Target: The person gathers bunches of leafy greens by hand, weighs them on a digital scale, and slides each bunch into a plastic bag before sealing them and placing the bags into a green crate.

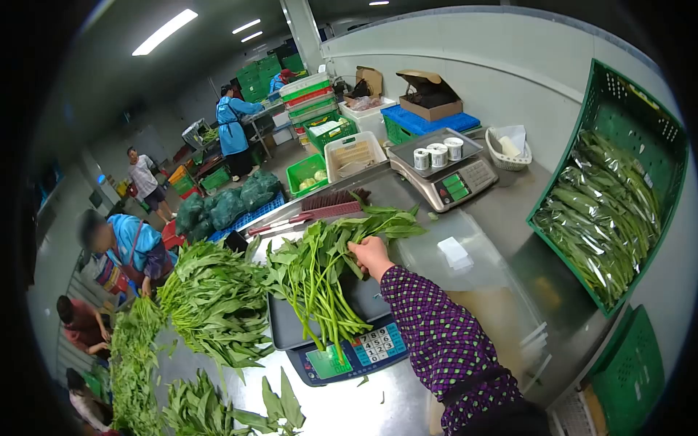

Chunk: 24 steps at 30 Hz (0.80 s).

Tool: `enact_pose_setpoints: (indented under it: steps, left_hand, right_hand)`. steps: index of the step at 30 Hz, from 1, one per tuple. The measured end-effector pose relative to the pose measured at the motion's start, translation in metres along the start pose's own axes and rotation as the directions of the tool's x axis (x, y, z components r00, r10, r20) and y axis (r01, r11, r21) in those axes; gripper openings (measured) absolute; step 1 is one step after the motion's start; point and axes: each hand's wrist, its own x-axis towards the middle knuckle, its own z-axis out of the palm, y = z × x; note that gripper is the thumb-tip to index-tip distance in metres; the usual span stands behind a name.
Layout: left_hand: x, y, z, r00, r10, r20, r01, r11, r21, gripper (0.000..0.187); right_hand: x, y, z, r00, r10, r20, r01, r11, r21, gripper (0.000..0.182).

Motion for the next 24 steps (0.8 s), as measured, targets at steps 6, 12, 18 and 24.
enact_pose_setpoints:
  steps: [6,12,18,24]
  left_hand:
    - [0.085,0.115,-0.066,0.727,0.433,-0.533,-0.566,0.818,-0.107,0.032]
    - [0.179,0.242,-0.061,0.650,0.498,-0.574,-0.626,0.779,-0.033,0.030]
    - [0.202,0.245,-0.034,0.839,0.261,-0.478,-0.500,0.717,-0.486,0.034]
    - [0.192,0.249,-0.046,0.873,0.232,-0.429,-0.457,0.697,-0.553,0.037]
  right_hand:
    - [-0.006,-0.014,-0.012,0.970,0.185,0.159,-0.224,0.932,0.285,0.016]
    - [0.019,-0.002,-0.011,0.984,0.154,0.090,-0.178,0.882,0.436,0.018]
    - [0.008,-0.019,-0.058,0.987,-0.153,-0.046,0.159,0.961,0.224,0.034]
    - [-0.024,-0.077,-0.100,0.895,-0.385,-0.225,0.434,0.868,0.242,0.022]
